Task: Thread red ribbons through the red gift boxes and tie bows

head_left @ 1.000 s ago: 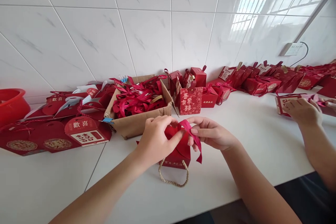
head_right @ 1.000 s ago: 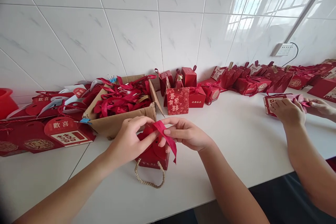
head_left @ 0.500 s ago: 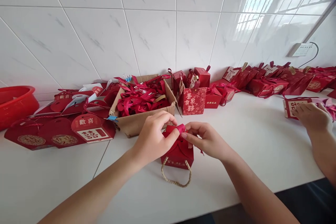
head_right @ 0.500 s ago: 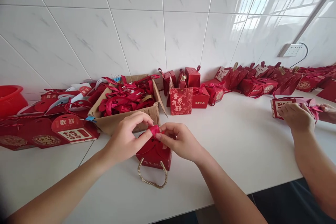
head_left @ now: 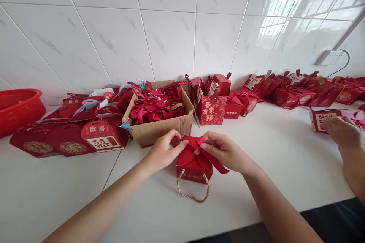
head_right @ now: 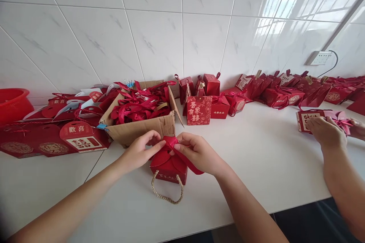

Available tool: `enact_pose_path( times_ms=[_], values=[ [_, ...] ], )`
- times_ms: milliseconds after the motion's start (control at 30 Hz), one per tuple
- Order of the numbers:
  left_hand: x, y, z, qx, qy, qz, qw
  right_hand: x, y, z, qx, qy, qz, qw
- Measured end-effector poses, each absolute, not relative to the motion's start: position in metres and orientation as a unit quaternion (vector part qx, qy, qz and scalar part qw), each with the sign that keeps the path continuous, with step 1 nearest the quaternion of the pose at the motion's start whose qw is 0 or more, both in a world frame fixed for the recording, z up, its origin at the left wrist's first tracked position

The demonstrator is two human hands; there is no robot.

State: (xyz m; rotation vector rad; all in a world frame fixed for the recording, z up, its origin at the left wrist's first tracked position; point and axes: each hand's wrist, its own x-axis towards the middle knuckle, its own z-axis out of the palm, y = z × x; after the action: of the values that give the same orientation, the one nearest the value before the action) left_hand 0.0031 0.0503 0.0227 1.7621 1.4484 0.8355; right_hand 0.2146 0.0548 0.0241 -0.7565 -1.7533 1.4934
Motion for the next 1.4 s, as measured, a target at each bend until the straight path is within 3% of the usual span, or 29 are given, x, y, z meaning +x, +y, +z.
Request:
enact_pose_path(
  times_ms=[233,533,767,933,1033,1200,1300,1400],
  values=[
    [-0.001,0.049,0.023,0.63,0.501,0.304,0.51,0.216,0.054,0.025,-0.328,-0.69,0.558,0.322],
    [0.002,0.045,0.022,0.663,0.496,0.323,0.459,0.218,0.051,0.027,-0.346,-0.752,0.457,0.325],
    [0.002,0.045,0.018,0.64,0.509,0.332,0.471,0.216,0.05,0.028,-0.313,-0.735,0.508,0.321],
    [-0.005,0.041,0.037,0.636,0.502,0.331,0.484,0.208,0.05,0.022,-0.355,-0.725,0.474,0.352],
    [-0.009,0.035,0.059,0.704,0.501,0.297,0.408,0.203,0.049,0.018,-0.403,-0.715,0.442,0.363],
    [-0.001,0.026,0.098,0.838,0.464,0.232,0.171,0.193,0.047,0.017,-0.448,-0.718,0.375,0.377],
    [0.011,0.026,0.117,0.883,0.412,0.177,0.136,0.191,0.045,0.019,-0.452,-0.736,0.334,0.377],
    [0.021,0.033,0.13,0.896,0.382,0.144,0.176,0.195,0.044,0.021,-0.408,-0.768,0.322,0.374]
  ],
)
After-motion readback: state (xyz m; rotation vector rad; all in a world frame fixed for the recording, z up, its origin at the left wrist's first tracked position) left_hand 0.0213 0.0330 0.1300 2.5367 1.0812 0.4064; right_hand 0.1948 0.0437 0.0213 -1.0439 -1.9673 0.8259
